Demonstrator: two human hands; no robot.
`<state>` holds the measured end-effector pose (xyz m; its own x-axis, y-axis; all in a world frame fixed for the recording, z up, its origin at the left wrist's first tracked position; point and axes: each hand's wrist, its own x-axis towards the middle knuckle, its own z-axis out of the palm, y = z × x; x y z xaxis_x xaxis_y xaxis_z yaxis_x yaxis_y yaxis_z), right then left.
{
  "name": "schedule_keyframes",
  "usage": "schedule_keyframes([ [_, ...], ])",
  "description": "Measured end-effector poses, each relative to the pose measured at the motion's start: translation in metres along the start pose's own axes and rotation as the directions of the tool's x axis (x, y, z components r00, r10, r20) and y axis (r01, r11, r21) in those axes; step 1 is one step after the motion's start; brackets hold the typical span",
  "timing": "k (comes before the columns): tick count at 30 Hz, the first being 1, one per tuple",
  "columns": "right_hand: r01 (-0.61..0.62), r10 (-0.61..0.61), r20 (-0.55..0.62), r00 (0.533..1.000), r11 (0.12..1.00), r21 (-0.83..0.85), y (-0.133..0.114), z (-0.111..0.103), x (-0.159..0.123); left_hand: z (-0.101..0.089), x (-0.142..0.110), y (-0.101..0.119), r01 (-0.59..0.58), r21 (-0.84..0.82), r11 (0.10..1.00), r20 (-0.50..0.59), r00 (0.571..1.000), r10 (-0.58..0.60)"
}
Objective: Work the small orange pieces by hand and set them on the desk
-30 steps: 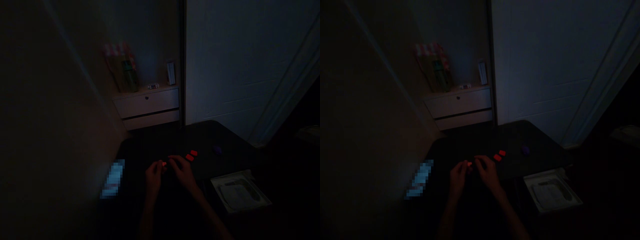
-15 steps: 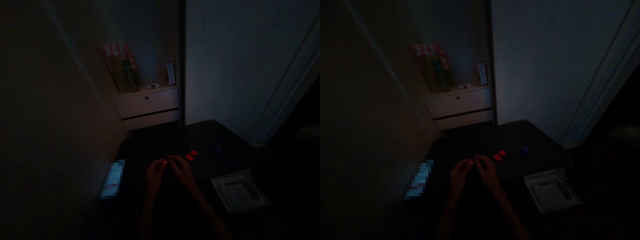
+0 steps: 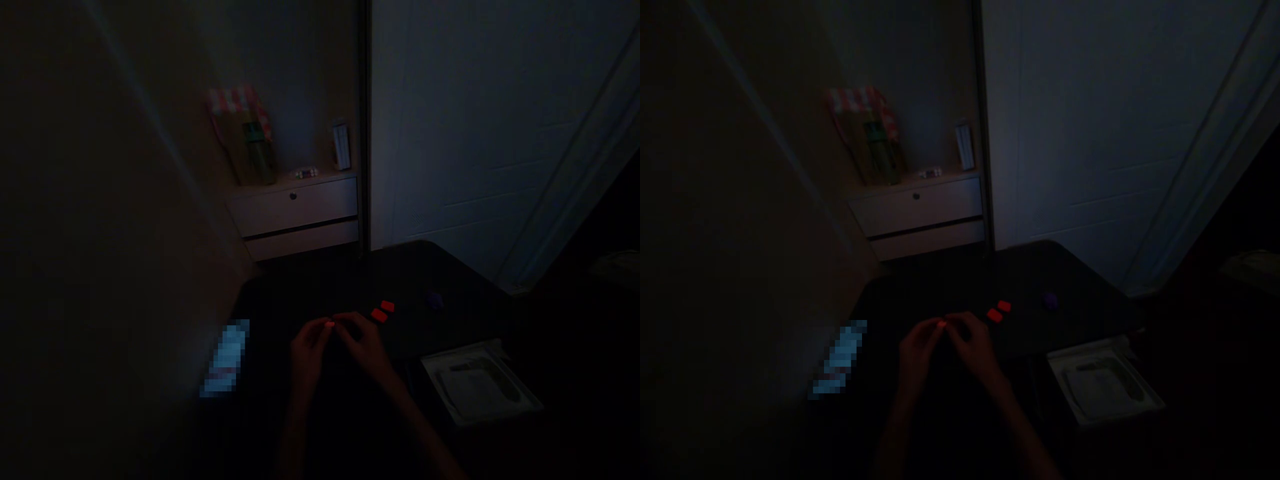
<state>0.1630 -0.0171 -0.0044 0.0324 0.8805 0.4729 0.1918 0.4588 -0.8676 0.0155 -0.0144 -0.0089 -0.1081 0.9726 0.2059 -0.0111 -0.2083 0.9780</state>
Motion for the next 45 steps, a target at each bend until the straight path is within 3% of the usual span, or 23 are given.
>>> schedule_keyframes([
  [11,-0.028,0.028,-0.015,1.000,1.000,0.003,0.0032,0.0004,0.0008,0.0000,-0.0008,0.0060,0.012,0.060,0.998,-0.001,1.000,-0.012],
  [23,-0.049,0.049,-0.017,0.999,0.999,-0.008,-0.0002,-0.0001,0.0006,-0.0031,-0.0008,0.0083,-0.095,0.160,0.983,0.051,0.995,0.088],
  [45,-0.033,0.033,-0.025,0.999,0.999,-0.010,0.0016,0.0012,0.0008,-0.0009,-0.0005,0.0065,-0.116,0.099,0.988,0.058,0.992,0.111],
])
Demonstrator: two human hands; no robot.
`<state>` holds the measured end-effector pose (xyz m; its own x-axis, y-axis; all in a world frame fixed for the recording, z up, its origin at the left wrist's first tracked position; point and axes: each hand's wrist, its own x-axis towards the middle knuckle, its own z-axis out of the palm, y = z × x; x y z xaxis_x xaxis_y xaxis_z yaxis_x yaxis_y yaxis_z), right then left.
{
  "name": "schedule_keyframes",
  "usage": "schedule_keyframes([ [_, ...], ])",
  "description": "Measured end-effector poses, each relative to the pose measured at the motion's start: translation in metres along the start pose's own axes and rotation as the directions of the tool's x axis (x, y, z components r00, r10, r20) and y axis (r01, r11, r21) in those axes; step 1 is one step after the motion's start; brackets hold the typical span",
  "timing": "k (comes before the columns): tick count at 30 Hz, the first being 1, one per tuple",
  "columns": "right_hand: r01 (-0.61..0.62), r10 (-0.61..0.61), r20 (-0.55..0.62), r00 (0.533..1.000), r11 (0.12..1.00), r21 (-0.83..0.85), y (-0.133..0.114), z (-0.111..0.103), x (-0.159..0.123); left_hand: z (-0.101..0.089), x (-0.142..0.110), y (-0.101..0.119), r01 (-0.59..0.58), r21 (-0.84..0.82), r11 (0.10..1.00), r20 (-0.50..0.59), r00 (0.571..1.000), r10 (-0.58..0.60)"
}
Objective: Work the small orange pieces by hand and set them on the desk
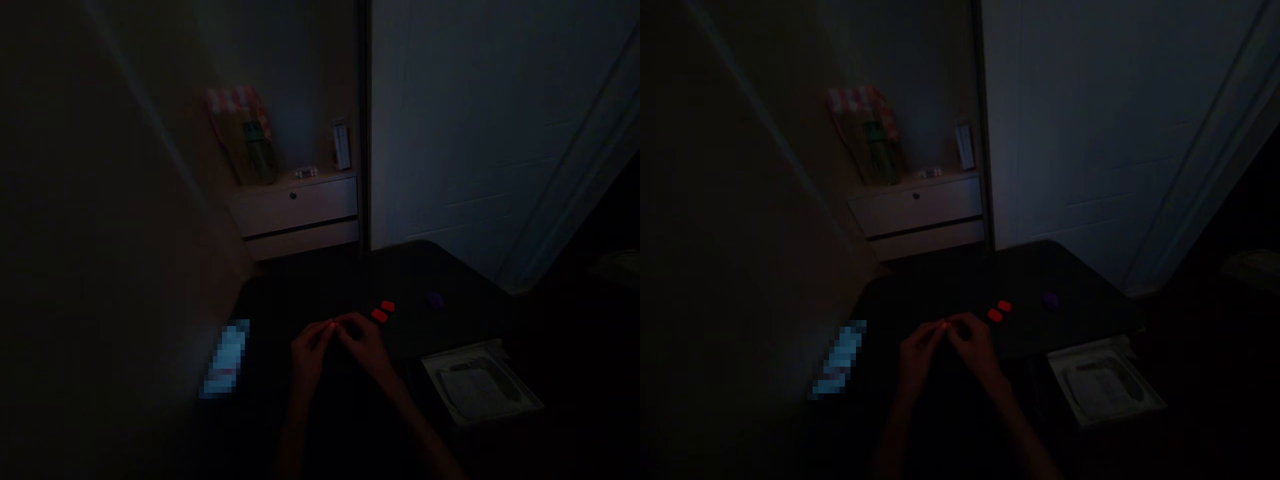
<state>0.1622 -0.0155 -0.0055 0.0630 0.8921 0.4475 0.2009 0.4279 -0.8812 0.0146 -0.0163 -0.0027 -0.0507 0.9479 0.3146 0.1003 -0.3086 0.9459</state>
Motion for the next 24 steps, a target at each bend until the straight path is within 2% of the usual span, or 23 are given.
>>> schedule_keyframes([
  [4,-0.023,0.023,0.003,1.000,0.999,-0.022,-0.0011,0.0005,-0.0007,-0.0004,-0.0009,-0.0009,0.042,0.022,0.999,-0.020,0.999,-0.041],
  [10,0.043,-0.042,0.048,0.998,0.999,-0.023,-0.0016,0.0000,-0.0018,-0.0011,-0.0002,-0.0037,0.060,0.057,0.997,-0.061,0.997,-0.057],
  [24,0.020,-0.017,0.065,0.998,0.999,-0.036,-0.0001,0.0002,-0.0012,-0.0016,0.0004,-0.0048,0.049,0.071,0.996,-0.033,0.998,-0.046],
])
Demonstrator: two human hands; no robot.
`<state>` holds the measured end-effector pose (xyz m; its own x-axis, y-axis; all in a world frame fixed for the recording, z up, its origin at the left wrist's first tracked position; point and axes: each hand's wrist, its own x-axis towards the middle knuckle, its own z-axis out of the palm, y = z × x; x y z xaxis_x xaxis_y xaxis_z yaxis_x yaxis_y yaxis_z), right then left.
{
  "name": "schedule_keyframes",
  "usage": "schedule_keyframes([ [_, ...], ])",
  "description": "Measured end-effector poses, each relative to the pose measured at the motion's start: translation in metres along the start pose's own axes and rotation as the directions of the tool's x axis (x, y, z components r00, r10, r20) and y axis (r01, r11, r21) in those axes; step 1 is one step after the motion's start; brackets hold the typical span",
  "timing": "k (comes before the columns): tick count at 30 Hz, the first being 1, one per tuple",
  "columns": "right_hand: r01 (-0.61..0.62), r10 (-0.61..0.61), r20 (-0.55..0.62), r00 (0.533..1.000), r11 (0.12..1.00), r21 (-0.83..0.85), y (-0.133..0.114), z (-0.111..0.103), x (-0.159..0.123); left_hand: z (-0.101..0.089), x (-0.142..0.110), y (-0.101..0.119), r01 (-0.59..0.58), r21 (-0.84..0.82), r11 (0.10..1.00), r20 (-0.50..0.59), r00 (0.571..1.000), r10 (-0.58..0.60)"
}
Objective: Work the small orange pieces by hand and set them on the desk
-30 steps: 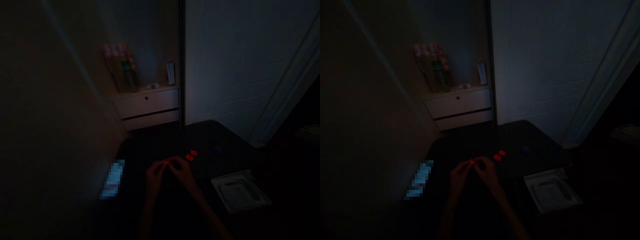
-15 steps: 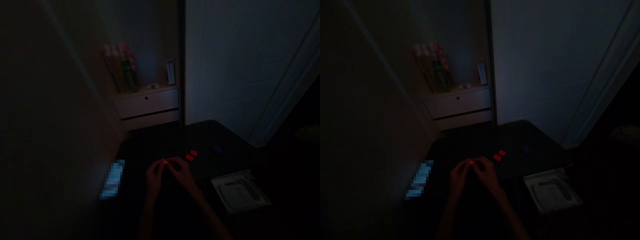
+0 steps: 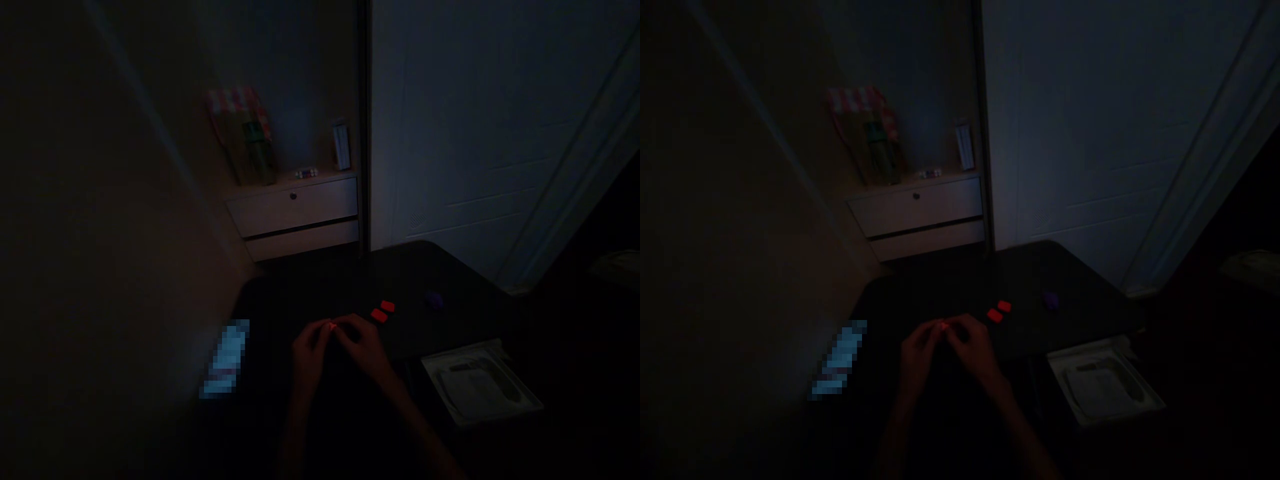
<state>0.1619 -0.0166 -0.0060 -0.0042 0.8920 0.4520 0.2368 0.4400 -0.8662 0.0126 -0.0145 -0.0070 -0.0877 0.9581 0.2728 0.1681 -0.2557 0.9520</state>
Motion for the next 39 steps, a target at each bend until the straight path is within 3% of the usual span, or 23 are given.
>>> schedule_keyframes([
  [12,0.017,-0.017,0.004,1.000,1.000,0.005,0.001,0.000,0.001,0.001,0.000,-0.003,0.034,-0.090,0.995,0.011,0.999,-0.033],
  [24,0.022,-0.022,0.004,1.000,1.000,-0.006,-0.001,-0.001,0.000,0.000,-0.001,0.005,0.023,0.055,0.998,-0.018,1.000,-0.022],
  [39,0.023,-0.023,0.008,1.000,1.000,-0.021,-0.002,-0.001,0.000,0.001,0.000,0.004,0.059,0.017,0.998,-0.023,0.998,-0.058],
])
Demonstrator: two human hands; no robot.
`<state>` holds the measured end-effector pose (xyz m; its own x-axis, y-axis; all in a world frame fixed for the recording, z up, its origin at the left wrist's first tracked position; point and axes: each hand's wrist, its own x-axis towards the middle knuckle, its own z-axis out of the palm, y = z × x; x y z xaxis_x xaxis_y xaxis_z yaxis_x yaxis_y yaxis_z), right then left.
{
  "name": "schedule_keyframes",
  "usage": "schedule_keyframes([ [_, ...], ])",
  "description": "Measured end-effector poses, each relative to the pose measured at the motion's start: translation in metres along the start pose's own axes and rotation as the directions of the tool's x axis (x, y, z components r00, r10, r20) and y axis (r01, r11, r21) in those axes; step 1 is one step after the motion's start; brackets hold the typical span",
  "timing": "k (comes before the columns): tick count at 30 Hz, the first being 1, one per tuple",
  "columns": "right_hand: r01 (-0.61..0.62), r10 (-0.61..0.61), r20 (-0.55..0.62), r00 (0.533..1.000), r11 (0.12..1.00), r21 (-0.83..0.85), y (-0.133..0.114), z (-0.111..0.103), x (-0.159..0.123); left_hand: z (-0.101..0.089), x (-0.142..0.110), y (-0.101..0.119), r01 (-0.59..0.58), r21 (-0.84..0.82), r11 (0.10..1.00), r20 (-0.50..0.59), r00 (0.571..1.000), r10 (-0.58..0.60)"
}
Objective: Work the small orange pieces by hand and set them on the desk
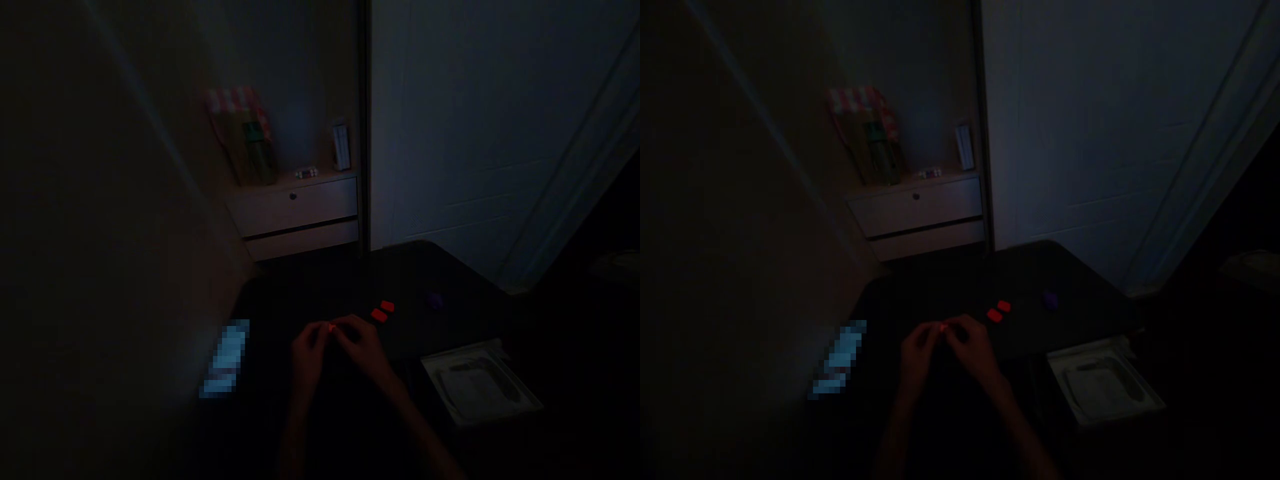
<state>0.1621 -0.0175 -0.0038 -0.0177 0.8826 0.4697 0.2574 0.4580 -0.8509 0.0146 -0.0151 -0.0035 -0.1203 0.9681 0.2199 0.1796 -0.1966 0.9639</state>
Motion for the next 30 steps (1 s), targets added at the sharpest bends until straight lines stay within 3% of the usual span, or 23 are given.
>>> schedule_keyframes([
  [30,0.013,-0.013,0.037,0.999,1.000,0.008,-0.0019,-0.0001,-0.0001,0.0012,-0.0013,0.0040,-0.020,0.047,0.999,-0.026,0.999,0.022],
])
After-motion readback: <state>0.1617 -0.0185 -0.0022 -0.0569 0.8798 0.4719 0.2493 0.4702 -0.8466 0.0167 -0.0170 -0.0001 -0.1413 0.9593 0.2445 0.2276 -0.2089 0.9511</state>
